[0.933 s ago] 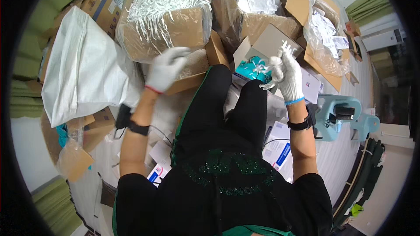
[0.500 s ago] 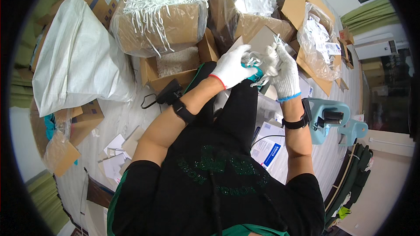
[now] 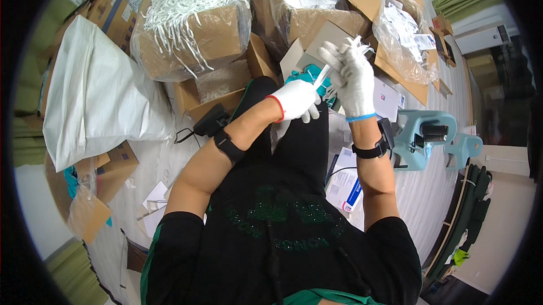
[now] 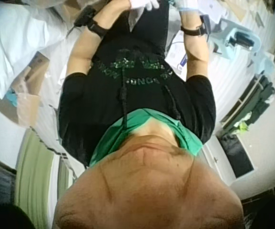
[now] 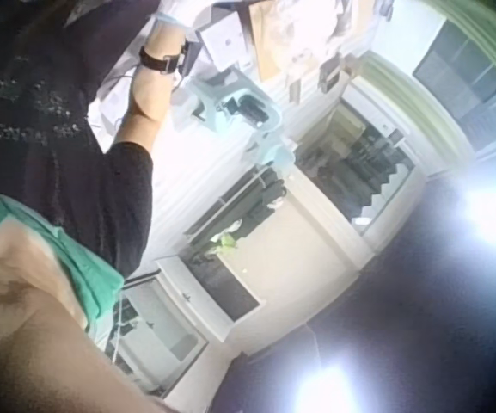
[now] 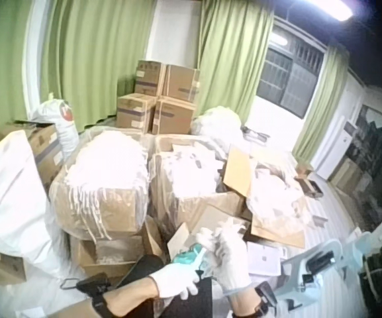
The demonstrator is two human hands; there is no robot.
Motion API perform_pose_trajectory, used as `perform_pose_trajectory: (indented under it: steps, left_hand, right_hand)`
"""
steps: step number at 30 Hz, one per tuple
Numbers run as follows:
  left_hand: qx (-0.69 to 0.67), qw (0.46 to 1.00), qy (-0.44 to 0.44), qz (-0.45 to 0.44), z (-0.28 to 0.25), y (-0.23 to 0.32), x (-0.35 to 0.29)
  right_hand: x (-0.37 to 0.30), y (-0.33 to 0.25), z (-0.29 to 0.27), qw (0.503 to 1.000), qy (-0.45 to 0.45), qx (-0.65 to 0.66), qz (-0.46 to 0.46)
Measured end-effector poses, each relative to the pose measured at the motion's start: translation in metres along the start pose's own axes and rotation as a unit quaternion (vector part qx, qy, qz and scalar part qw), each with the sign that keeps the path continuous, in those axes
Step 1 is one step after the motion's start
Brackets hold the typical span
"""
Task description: Inspect and pack medical-style face masks into a box.
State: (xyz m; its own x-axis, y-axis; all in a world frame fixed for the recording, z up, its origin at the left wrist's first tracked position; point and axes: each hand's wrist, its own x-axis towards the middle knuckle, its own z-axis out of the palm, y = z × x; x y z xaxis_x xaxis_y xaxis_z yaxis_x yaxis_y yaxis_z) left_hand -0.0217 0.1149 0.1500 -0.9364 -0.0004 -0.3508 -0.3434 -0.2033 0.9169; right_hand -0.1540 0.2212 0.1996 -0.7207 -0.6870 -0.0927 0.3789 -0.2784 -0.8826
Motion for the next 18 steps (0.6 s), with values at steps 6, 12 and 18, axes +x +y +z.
perform_pose_trajectory:
  steps: [6,12,18]
  left_hand:
    - [-0.019,0.994,-0.099,0.05,-0.018,0.022,-0.029]
    - [0.335,0.941,-0.011,0.044,-0.014,0.025,-0.031]
    - [0.582,0.803,0.089,0.092,0.0,0.014,-0.033]
  right_hand:
    - [-0.029,0.003,0.004,0.882,-0.102,-0.446,-0.112]
    - [-0.04,-0.011,0.0,0.763,-0.268,-0.582,-0.078]
    - [-0.049,-0.013,0.007,0.748,-0.241,-0.607,-0.117]
